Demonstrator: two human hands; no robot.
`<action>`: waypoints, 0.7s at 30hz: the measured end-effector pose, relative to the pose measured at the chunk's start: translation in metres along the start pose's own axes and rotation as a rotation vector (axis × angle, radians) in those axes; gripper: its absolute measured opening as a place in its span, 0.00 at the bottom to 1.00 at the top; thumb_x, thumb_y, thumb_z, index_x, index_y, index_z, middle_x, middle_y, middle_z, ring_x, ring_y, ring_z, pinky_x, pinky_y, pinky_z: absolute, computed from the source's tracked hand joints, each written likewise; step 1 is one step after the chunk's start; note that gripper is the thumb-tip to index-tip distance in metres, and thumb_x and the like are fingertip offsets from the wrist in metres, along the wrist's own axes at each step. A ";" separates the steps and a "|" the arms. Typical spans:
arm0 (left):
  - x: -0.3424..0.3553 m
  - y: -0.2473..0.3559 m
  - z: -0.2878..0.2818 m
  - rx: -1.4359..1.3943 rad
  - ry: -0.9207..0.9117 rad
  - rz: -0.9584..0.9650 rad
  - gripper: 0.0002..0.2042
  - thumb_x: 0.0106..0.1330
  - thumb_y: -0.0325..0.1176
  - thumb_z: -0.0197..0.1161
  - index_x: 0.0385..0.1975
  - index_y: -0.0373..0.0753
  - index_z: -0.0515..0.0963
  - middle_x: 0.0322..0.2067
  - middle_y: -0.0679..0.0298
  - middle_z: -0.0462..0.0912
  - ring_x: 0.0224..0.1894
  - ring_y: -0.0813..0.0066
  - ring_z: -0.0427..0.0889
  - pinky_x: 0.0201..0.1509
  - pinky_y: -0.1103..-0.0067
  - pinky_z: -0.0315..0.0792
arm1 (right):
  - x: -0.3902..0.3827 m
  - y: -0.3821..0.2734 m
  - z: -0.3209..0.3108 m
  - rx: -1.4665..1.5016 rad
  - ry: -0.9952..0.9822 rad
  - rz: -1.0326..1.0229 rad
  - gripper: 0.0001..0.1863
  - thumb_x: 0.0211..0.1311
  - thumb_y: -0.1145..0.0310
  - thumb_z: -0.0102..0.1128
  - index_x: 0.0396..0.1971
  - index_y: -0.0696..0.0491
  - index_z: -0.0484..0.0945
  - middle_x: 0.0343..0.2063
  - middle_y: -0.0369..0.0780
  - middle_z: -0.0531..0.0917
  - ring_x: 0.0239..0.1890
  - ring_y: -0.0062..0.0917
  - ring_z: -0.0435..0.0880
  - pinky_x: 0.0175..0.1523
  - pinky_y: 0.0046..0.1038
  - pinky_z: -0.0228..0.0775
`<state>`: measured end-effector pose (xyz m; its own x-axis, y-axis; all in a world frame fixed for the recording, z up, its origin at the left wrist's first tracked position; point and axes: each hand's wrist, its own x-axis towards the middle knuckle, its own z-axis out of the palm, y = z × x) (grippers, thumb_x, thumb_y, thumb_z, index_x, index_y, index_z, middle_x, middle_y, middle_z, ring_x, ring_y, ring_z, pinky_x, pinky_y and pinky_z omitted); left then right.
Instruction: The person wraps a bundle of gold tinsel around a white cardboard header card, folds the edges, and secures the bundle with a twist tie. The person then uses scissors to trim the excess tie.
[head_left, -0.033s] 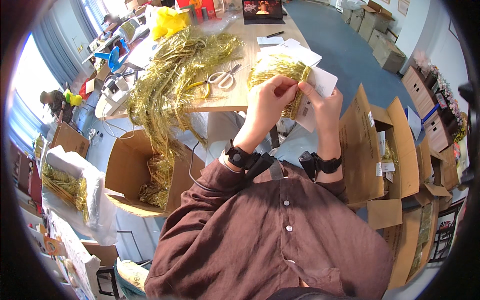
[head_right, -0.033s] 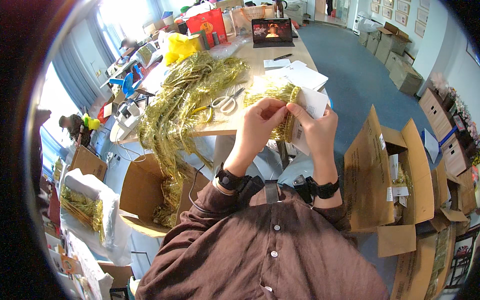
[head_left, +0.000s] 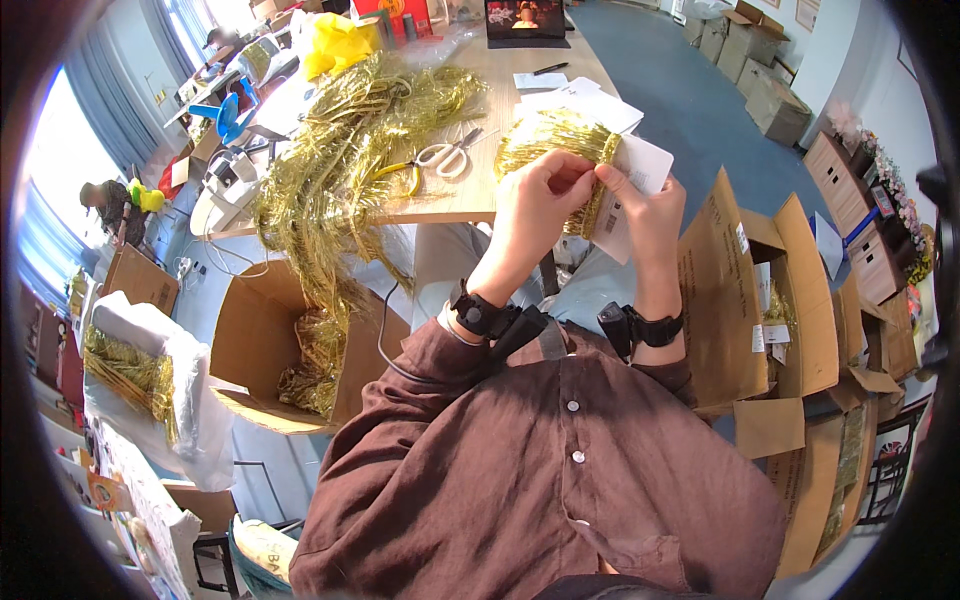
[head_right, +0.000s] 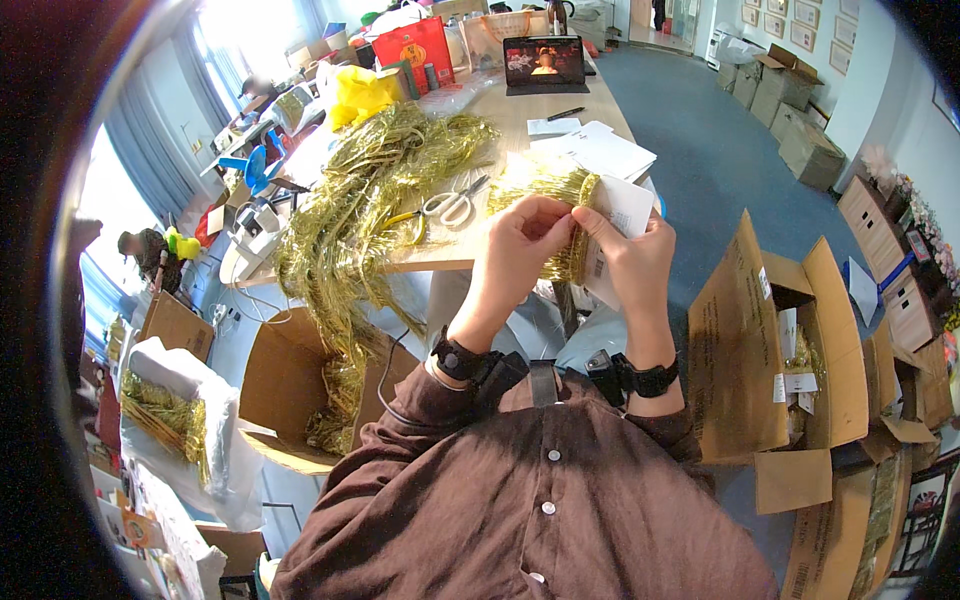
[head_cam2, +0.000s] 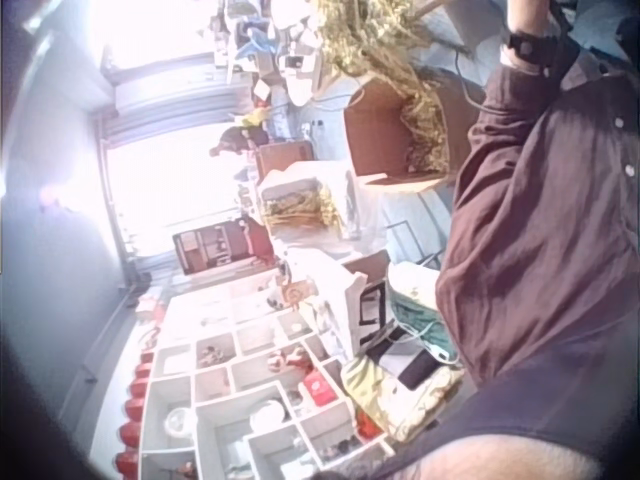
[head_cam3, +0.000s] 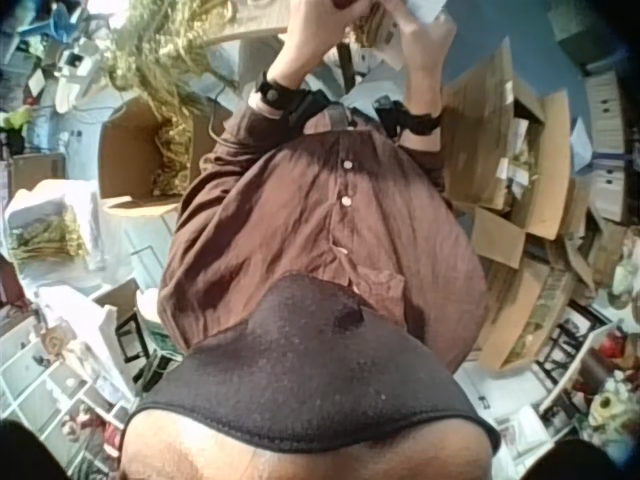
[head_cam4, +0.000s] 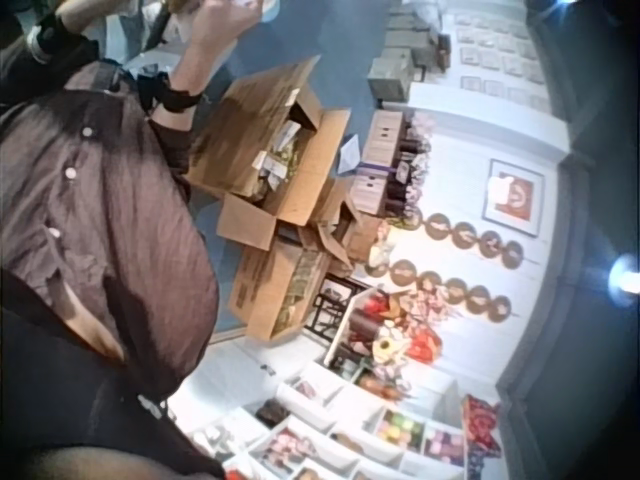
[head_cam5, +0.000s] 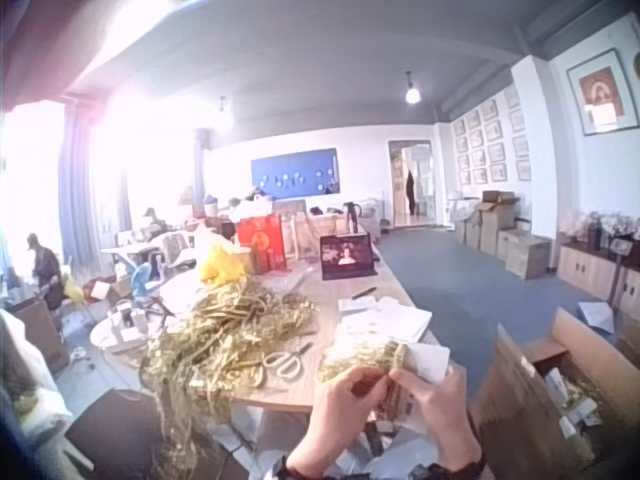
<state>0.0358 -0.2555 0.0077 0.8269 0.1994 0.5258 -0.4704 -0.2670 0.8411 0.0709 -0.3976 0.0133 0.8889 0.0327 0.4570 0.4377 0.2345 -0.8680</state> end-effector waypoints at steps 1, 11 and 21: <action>0.000 -0.001 0.000 -0.014 -0.008 -0.005 0.07 0.64 0.29 0.67 0.37 0.33 0.80 0.29 0.62 0.85 0.31 0.80 0.83 0.39 0.81 0.77 | 0.000 0.000 0.000 -0.013 -0.013 -0.028 0.15 0.54 0.72 0.75 0.39 0.63 0.83 0.35 0.39 0.87 0.35 0.19 0.83 0.41 0.22 0.74; 0.004 -0.009 0.001 -0.083 -0.005 -0.115 0.07 0.64 0.28 0.66 0.35 0.31 0.77 0.28 0.63 0.85 0.31 0.82 0.82 0.38 0.82 0.77 | -0.003 0.001 0.003 -0.072 -0.046 -0.052 0.15 0.55 0.73 0.74 0.41 0.63 0.83 0.36 0.40 0.87 0.36 0.20 0.83 0.42 0.23 0.75; -0.010 -0.007 0.003 -0.020 -0.087 0.054 0.16 0.63 0.26 0.66 0.48 0.33 0.73 0.38 0.61 0.80 0.38 0.76 0.81 0.42 0.79 0.79 | 0.006 0.004 -0.005 -0.006 -0.078 0.079 0.19 0.63 0.60 0.69 0.43 0.61 0.81 0.37 0.39 0.86 0.40 0.18 0.82 0.46 0.21 0.73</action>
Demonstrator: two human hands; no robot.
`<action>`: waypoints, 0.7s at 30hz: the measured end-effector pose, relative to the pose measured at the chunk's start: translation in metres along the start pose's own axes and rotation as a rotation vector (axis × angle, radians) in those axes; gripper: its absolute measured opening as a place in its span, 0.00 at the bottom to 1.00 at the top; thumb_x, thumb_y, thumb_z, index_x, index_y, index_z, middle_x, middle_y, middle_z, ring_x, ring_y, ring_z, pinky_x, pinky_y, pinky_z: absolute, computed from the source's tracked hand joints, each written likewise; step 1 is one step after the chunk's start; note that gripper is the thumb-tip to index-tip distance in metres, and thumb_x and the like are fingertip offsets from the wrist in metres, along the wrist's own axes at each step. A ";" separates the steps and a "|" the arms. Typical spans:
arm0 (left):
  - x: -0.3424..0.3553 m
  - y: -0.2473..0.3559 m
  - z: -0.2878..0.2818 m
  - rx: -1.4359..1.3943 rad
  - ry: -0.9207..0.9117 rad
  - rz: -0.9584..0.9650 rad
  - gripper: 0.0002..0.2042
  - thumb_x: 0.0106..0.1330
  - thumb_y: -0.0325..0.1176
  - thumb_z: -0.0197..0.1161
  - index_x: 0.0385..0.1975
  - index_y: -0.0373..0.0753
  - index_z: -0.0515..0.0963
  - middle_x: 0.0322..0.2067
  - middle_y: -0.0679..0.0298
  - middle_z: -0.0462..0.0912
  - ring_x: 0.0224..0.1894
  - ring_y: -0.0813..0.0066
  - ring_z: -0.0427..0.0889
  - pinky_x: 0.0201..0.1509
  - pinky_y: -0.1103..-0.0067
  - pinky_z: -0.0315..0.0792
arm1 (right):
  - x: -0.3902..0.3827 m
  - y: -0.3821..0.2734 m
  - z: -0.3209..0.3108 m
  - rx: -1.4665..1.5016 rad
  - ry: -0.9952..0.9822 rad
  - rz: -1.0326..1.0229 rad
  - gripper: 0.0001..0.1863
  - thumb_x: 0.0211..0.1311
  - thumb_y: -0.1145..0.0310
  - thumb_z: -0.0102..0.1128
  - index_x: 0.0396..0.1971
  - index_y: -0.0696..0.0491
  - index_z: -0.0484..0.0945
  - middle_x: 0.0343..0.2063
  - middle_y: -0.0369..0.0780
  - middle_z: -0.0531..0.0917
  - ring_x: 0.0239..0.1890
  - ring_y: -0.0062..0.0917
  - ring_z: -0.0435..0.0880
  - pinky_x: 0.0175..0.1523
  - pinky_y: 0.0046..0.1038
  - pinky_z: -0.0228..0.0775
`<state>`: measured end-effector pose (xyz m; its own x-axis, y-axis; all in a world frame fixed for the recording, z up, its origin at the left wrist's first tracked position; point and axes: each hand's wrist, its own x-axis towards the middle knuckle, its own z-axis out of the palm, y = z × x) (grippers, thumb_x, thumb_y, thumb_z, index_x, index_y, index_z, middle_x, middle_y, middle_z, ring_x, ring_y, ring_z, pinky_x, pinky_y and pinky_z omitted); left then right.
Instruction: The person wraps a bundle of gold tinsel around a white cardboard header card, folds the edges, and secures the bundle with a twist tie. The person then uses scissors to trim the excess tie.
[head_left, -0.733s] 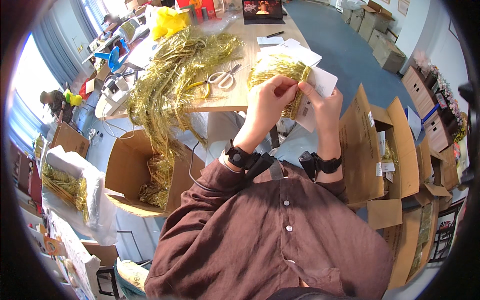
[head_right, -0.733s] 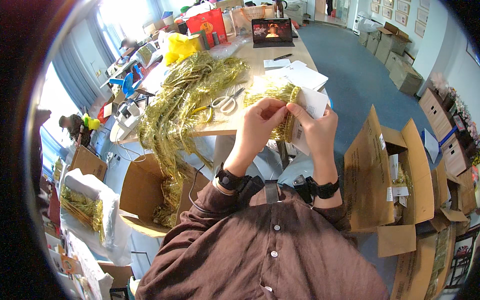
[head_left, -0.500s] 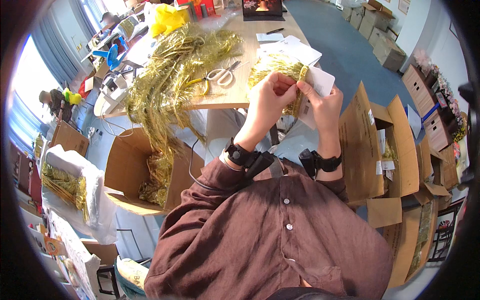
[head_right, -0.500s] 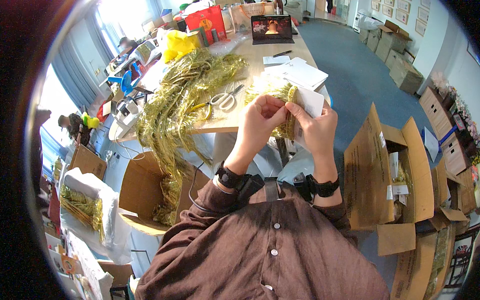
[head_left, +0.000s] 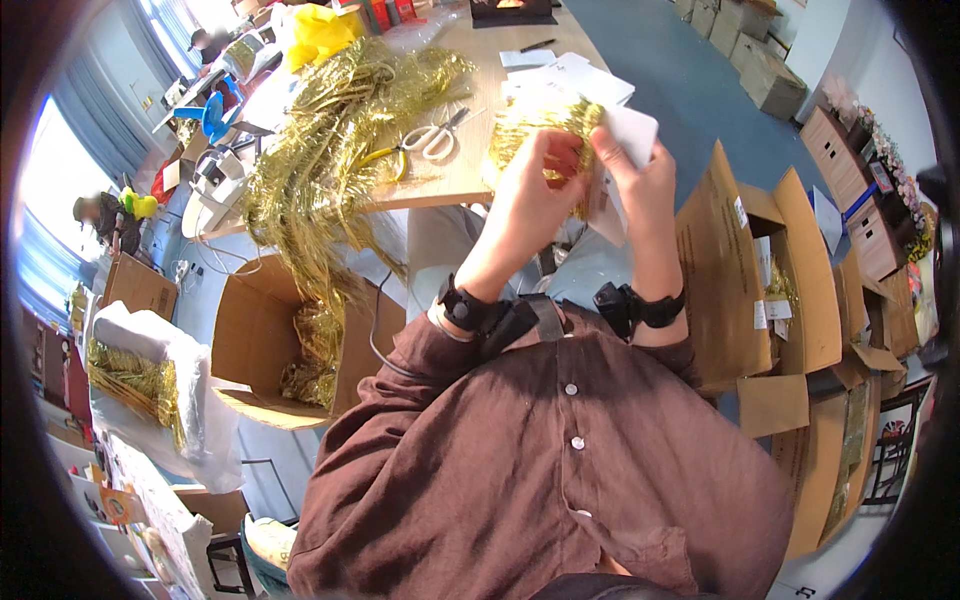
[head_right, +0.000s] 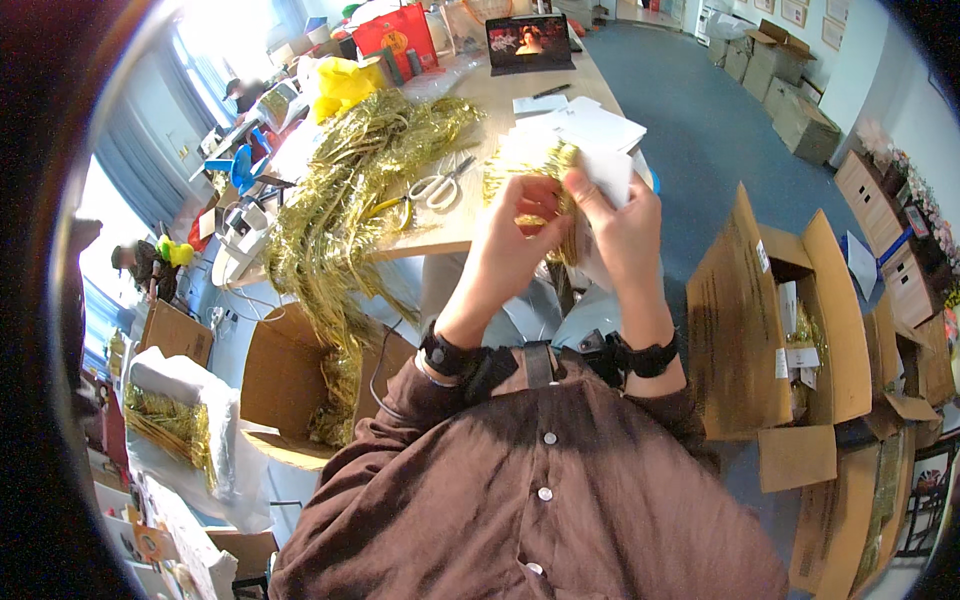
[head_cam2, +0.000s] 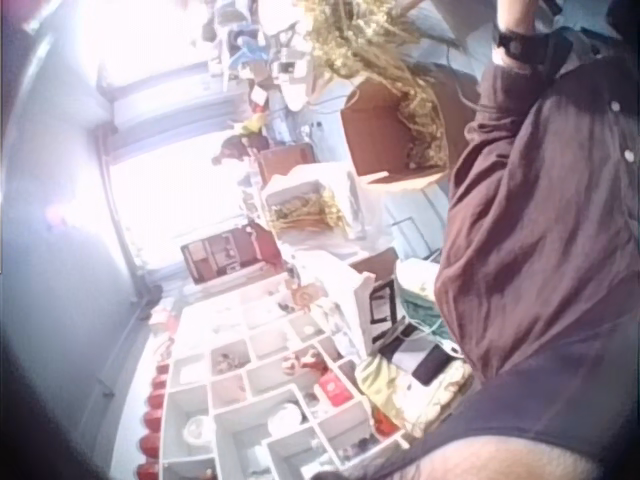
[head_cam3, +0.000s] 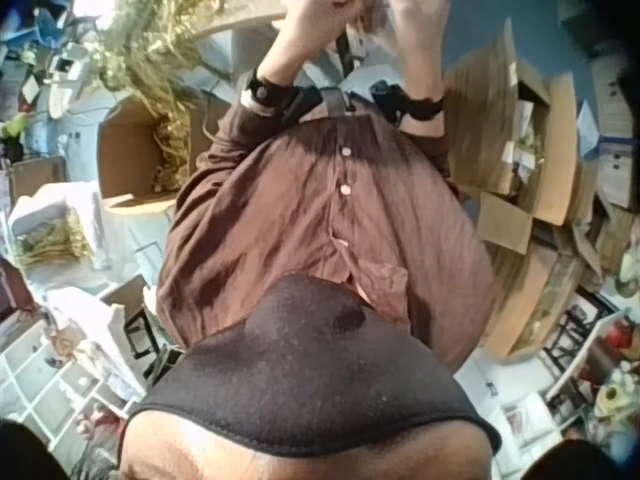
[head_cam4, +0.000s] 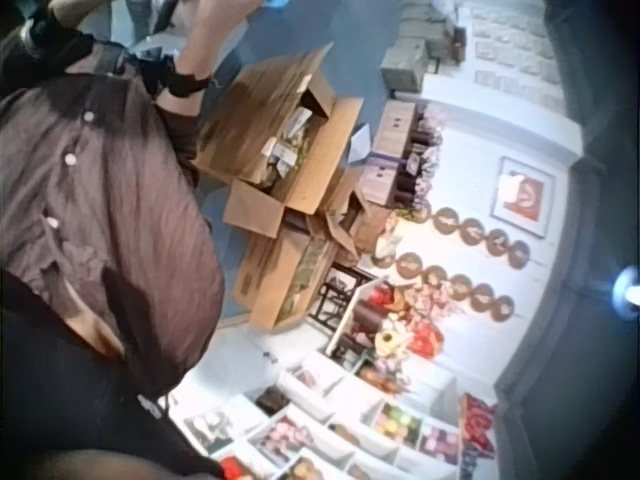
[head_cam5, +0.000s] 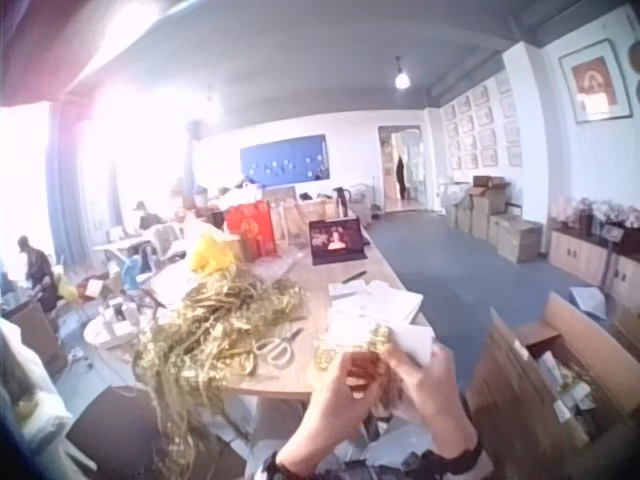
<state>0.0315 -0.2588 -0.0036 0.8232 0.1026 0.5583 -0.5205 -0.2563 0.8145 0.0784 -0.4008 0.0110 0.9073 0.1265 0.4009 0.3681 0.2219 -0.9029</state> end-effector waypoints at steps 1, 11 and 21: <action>0.002 -0.003 -0.002 0.029 0.014 -0.007 0.17 0.62 0.26 0.67 0.50 0.33 0.72 0.39 0.61 0.79 0.39 0.76 0.81 0.42 0.78 0.79 | 0.000 0.000 -0.005 0.021 -0.052 0.048 0.21 0.65 0.57 0.67 0.44 0.61 0.81 0.38 0.39 0.86 0.41 0.17 0.82 0.46 0.20 0.73; 0.006 -0.015 -0.033 -0.452 -0.085 -0.261 0.19 0.62 0.25 0.68 0.52 0.34 0.73 0.38 0.68 0.78 0.39 0.84 0.78 0.44 0.85 0.74 | 0.003 0.010 0.000 0.013 -0.253 0.083 0.16 0.62 0.72 0.65 0.49 0.57 0.78 0.36 0.35 0.82 0.37 0.17 0.80 0.43 0.20 0.74; 0.001 0.000 -0.032 -0.132 -0.069 -0.240 0.17 0.63 0.27 0.66 0.52 0.35 0.73 0.37 0.69 0.76 0.38 0.84 0.79 0.41 0.85 0.74 | 0.000 0.007 -0.001 -0.082 -0.209 -0.034 0.15 0.59 0.74 0.69 0.46 0.57 0.80 0.32 0.33 0.81 0.34 0.15 0.78 0.42 0.19 0.72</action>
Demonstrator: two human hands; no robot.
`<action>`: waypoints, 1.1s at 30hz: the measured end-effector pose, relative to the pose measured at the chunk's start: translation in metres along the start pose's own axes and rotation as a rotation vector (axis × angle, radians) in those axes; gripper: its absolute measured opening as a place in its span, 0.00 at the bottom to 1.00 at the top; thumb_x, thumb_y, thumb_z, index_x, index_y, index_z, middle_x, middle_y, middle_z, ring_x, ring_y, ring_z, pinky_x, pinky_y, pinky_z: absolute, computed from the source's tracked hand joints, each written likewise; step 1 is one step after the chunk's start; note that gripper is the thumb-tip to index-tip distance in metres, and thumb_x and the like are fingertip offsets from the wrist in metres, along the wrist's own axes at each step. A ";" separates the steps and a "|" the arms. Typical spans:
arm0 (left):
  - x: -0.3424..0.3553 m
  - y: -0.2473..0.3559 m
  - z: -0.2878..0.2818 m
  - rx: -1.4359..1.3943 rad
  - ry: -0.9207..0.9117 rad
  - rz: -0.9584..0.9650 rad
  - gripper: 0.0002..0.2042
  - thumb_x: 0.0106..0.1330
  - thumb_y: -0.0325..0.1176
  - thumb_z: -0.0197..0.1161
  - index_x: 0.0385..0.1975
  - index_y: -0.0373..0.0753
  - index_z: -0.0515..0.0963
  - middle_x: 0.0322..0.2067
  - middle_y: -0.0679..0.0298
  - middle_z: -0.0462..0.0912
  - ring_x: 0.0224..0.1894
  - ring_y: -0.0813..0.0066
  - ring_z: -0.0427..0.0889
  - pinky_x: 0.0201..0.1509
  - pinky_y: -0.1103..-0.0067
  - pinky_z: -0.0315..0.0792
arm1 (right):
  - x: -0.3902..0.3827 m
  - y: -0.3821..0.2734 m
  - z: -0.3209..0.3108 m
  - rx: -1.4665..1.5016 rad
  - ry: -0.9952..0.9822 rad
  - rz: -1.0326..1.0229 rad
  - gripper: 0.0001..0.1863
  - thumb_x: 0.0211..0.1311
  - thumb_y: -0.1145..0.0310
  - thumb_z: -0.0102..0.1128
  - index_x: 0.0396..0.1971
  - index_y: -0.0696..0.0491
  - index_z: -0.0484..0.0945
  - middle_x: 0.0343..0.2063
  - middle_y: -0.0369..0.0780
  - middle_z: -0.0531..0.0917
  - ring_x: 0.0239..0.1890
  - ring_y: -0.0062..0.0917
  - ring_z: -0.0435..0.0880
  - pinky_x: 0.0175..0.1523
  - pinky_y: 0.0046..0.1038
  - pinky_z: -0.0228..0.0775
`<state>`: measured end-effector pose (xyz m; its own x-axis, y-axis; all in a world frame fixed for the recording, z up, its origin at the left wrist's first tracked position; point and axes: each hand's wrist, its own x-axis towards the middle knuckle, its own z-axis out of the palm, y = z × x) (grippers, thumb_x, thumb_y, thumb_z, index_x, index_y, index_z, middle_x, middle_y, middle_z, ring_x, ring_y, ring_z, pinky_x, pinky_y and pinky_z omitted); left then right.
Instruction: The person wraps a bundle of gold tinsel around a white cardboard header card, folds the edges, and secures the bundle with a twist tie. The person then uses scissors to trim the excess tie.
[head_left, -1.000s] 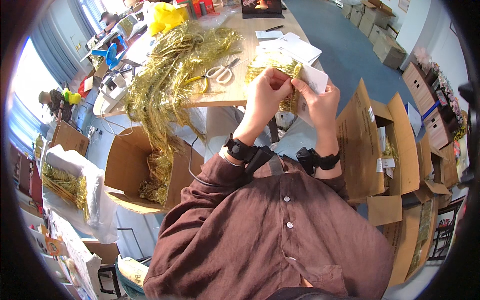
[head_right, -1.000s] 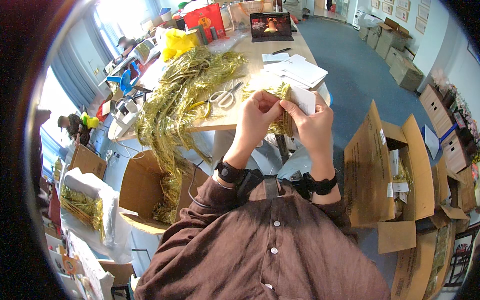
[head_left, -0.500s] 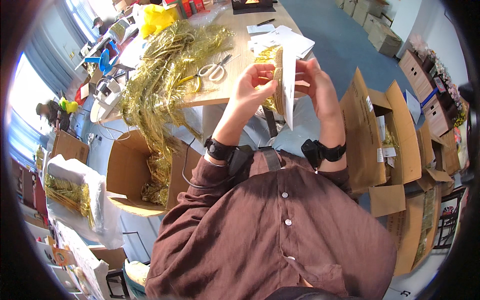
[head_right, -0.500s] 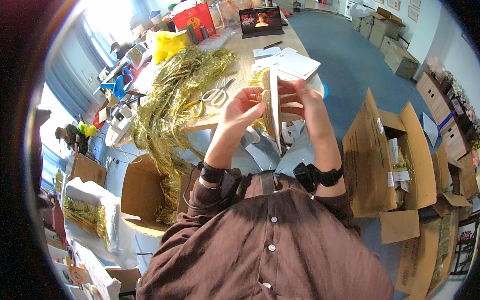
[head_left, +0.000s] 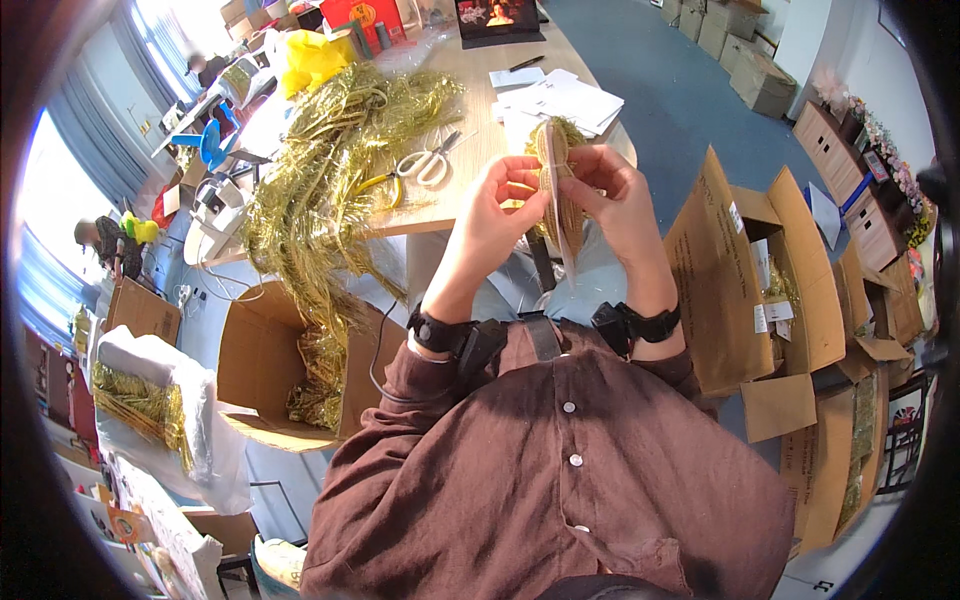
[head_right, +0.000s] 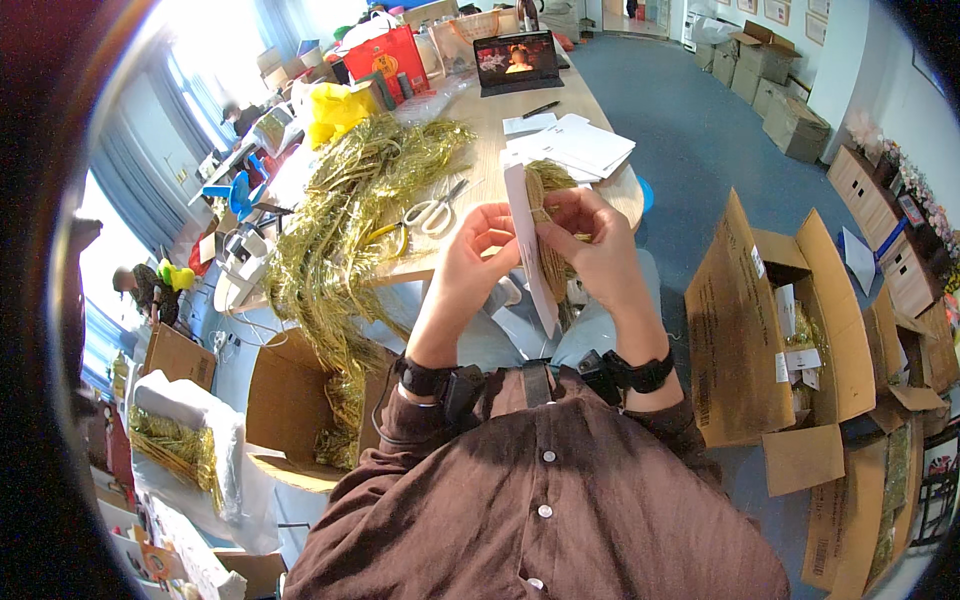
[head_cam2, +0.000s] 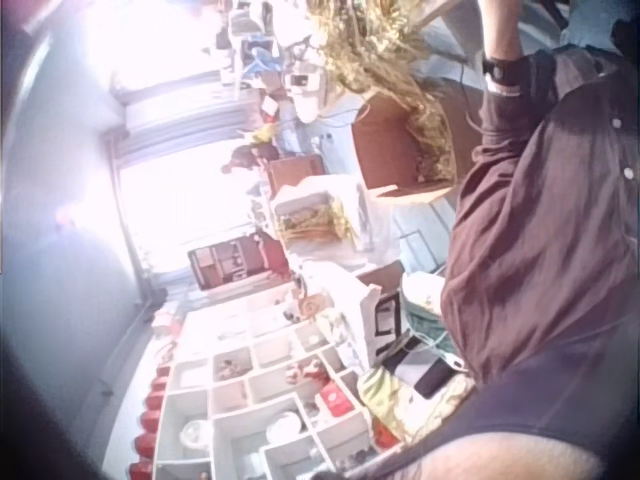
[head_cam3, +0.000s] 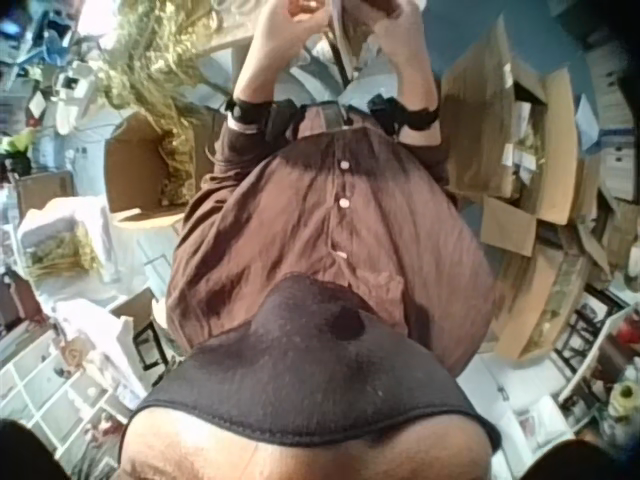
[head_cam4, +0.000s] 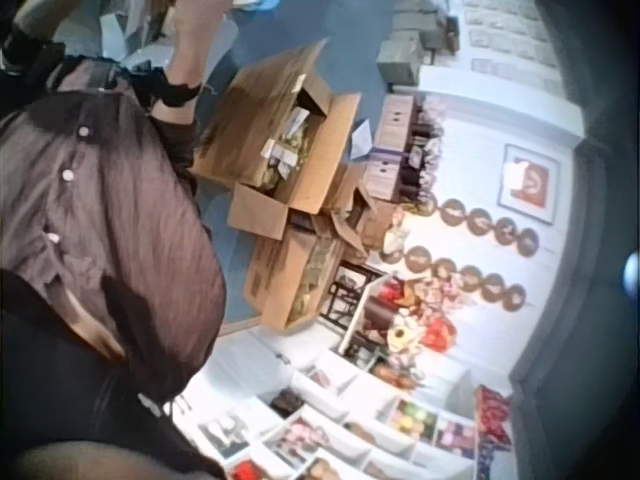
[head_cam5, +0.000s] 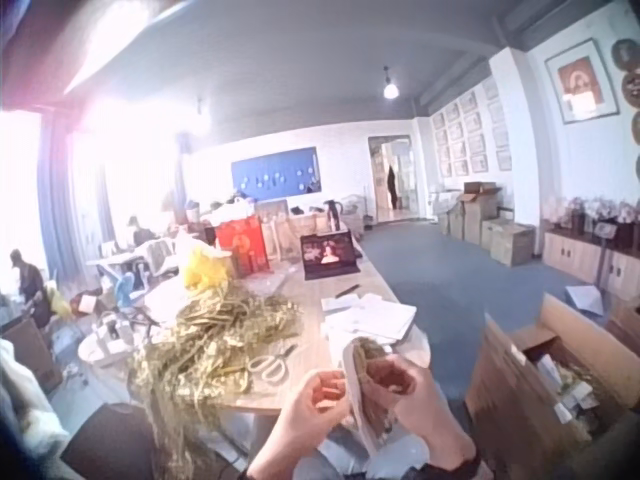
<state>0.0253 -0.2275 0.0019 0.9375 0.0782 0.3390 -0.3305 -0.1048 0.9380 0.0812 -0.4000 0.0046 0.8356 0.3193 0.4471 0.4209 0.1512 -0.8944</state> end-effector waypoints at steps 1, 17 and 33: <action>-0.004 0.006 -0.007 0.060 -0.039 -0.016 0.25 0.62 0.31 0.70 0.58 0.36 0.70 0.47 0.64 0.79 0.49 0.77 0.77 0.55 0.77 0.72 | -0.001 -0.004 -0.003 0.001 -0.007 0.032 0.15 0.59 0.74 0.69 0.46 0.58 0.80 0.33 0.34 0.82 0.35 0.15 0.79 0.42 0.20 0.72; 0.000 0.004 -0.039 -0.351 0.006 0.410 0.25 0.57 0.19 0.72 0.52 0.35 0.67 0.45 0.62 0.80 0.48 0.73 0.80 0.54 0.77 0.76 | -0.008 -0.016 -0.011 0.475 -0.363 0.026 0.64 0.39 0.22 0.64 0.65 0.63 0.66 0.61 0.52 0.74 0.65 0.34 0.72 0.69 0.34 0.64; -0.005 0.001 -0.006 -0.304 0.309 0.503 0.27 0.58 0.22 0.73 0.53 0.36 0.65 0.47 0.63 0.78 0.48 0.75 0.80 0.53 0.79 0.75 | -0.019 -0.010 0.029 0.024 0.206 -0.261 0.21 0.50 0.70 0.79 0.43 0.60 0.81 0.35 0.37 0.87 0.37 0.21 0.85 0.45 0.23 0.78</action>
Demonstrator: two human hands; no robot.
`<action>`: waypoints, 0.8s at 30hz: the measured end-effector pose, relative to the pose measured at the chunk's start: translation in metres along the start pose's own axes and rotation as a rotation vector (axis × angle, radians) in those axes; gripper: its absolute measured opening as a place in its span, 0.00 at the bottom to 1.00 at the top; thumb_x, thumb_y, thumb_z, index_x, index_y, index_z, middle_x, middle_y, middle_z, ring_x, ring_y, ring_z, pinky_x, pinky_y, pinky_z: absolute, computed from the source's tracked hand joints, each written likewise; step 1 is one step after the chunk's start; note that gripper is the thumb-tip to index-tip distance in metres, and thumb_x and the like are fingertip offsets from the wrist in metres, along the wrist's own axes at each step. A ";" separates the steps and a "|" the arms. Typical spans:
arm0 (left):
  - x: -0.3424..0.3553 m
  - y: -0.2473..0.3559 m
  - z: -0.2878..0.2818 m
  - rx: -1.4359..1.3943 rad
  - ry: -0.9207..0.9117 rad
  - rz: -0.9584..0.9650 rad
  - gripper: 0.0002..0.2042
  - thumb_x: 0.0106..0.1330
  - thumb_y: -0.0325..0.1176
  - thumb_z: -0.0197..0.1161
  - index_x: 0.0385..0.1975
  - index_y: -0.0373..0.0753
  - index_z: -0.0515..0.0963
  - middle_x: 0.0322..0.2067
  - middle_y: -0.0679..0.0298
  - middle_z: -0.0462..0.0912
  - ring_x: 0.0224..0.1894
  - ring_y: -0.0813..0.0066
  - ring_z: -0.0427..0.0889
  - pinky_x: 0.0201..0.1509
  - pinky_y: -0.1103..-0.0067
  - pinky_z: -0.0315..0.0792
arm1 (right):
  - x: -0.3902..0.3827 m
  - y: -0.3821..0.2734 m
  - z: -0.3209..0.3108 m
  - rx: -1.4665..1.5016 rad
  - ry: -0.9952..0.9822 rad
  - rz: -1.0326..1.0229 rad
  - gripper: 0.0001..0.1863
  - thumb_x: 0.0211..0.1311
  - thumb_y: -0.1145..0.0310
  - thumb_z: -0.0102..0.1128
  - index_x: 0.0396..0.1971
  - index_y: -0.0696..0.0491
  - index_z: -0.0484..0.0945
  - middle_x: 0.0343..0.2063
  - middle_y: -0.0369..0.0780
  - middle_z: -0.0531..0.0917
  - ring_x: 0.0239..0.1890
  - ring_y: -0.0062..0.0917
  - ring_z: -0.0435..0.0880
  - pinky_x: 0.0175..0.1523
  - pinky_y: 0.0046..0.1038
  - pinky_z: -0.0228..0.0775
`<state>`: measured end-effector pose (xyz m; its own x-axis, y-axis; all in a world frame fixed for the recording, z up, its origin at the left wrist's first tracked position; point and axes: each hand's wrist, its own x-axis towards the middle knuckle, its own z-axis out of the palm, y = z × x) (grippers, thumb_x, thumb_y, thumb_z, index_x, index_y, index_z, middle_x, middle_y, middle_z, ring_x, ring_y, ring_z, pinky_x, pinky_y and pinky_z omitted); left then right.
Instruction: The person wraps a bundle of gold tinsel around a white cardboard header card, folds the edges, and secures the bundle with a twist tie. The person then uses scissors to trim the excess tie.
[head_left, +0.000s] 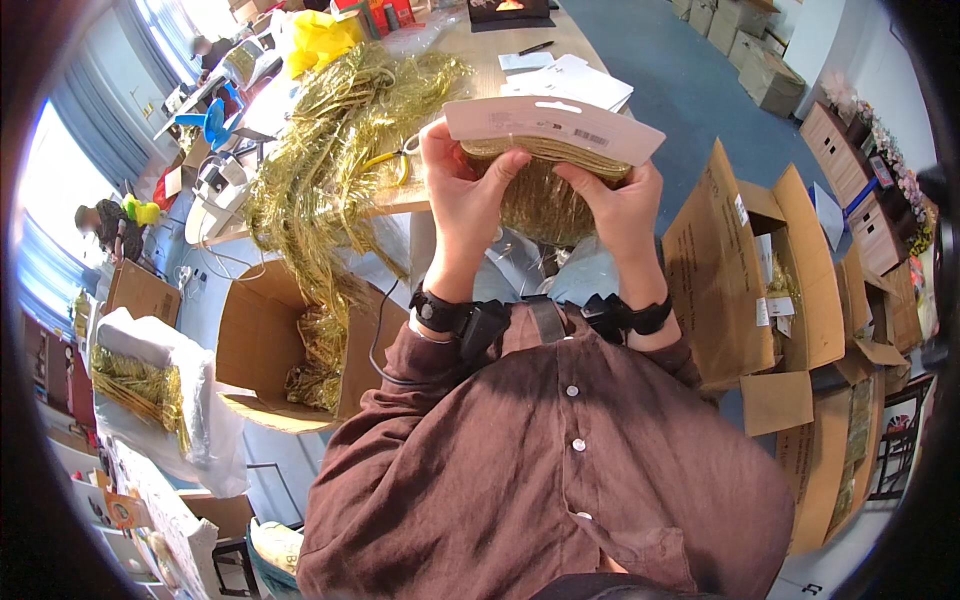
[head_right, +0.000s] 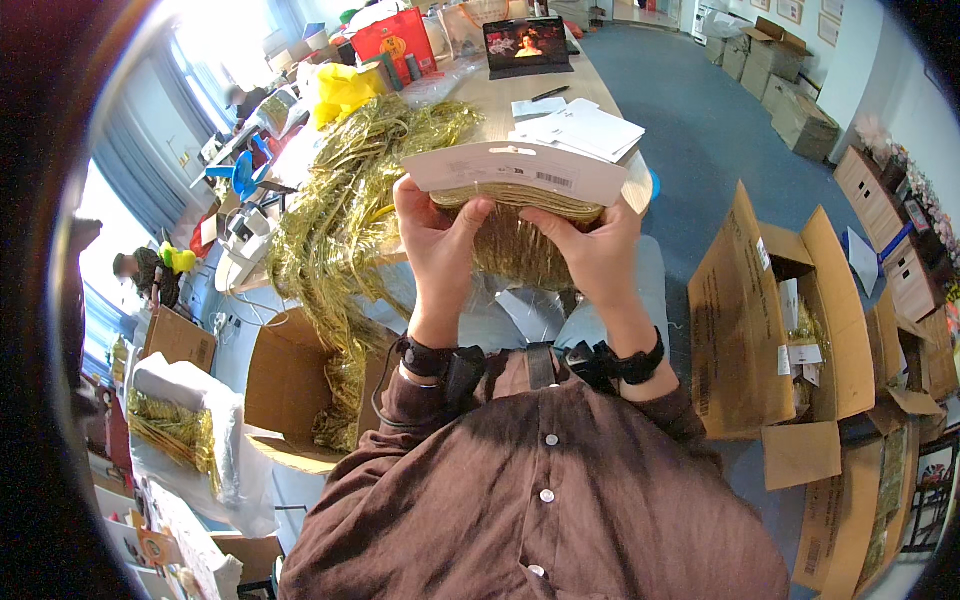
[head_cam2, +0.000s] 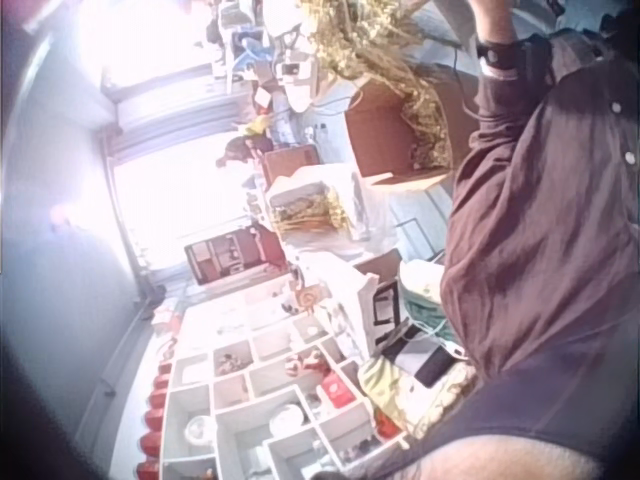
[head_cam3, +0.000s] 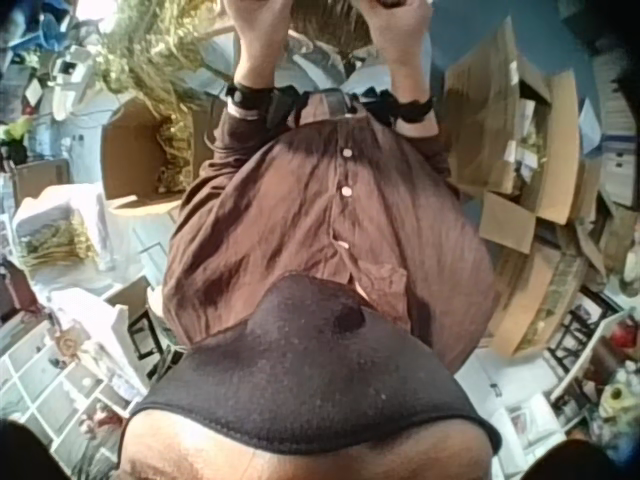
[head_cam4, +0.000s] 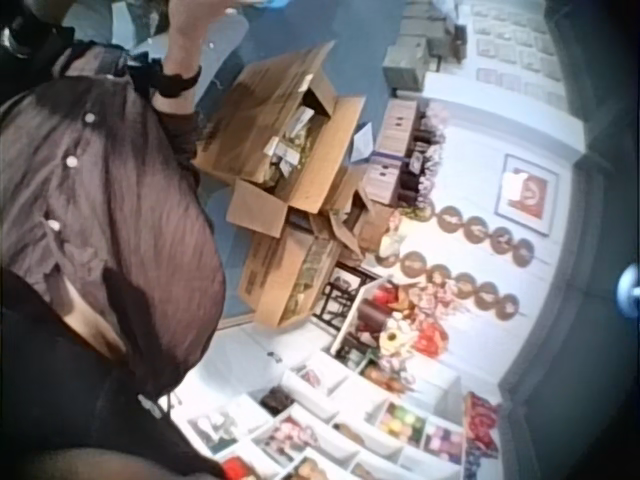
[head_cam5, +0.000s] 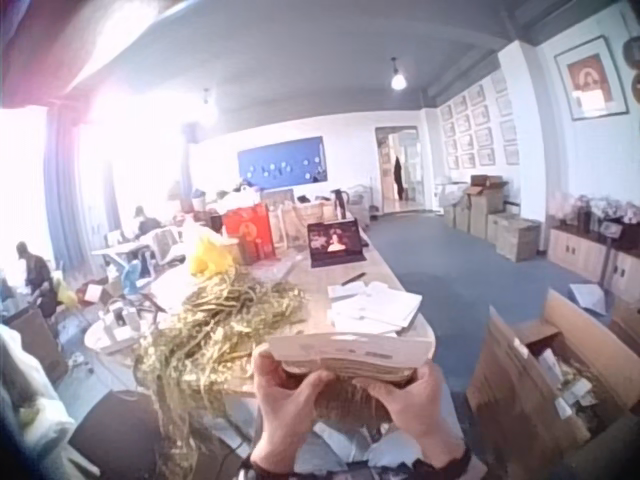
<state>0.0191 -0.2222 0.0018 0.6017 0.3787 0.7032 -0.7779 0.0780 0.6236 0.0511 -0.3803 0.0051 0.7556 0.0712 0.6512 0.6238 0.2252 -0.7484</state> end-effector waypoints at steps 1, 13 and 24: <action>0.002 -0.001 -0.002 -0.034 -0.043 0.015 0.26 0.58 0.22 0.73 0.53 0.35 0.66 0.47 0.62 0.79 0.48 0.75 0.80 0.53 0.79 0.75 | 0.002 -0.002 -0.003 0.017 -0.015 0.015 0.22 0.50 0.70 0.79 0.44 0.60 0.80 0.37 0.38 0.87 0.38 0.21 0.85 0.46 0.24 0.78; 0.000 0.000 -0.018 -0.031 -0.180 -0.320 0.18 0.59 0.26 0.73 0.48 0.33 0.76 0.42 0.64 0.85 0.45 0.79 0.81 0.51 0.80 0.76 | 0.002 -0.009 -0.024 0.221 -0.379 0.200 0.29 0.57 0.61 0.74 0.55 0.58 0.75 0.48 0.37 0.82 0.52 0.21 0.78 0.57 0.27 0.70; -0.011 -0.042 -0.016 0.154 -0.520 -0.664 0.14 0.68 0.32 0.66 0.48 0.31 0.80 0.39 0.70 0.84 0.39 0.85 0.78 0.44 0.83 0.74 | 0.016 0.007 -0.039 0.146 0.109 0.199 0.37 0.56 0.49 0.73 0.57 0.59 0.73 0.52 0.41 0.78 0.55 0.27 0.74 0.62 0.29 0.64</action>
<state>0.0424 -0.2148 -0.0376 0.9598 -0.1750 0.2194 -0.2238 -0.0059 0.9746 0.0753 -0.4157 0.0052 0.8825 0.0246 0.4697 0.4315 0.3555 -0.8291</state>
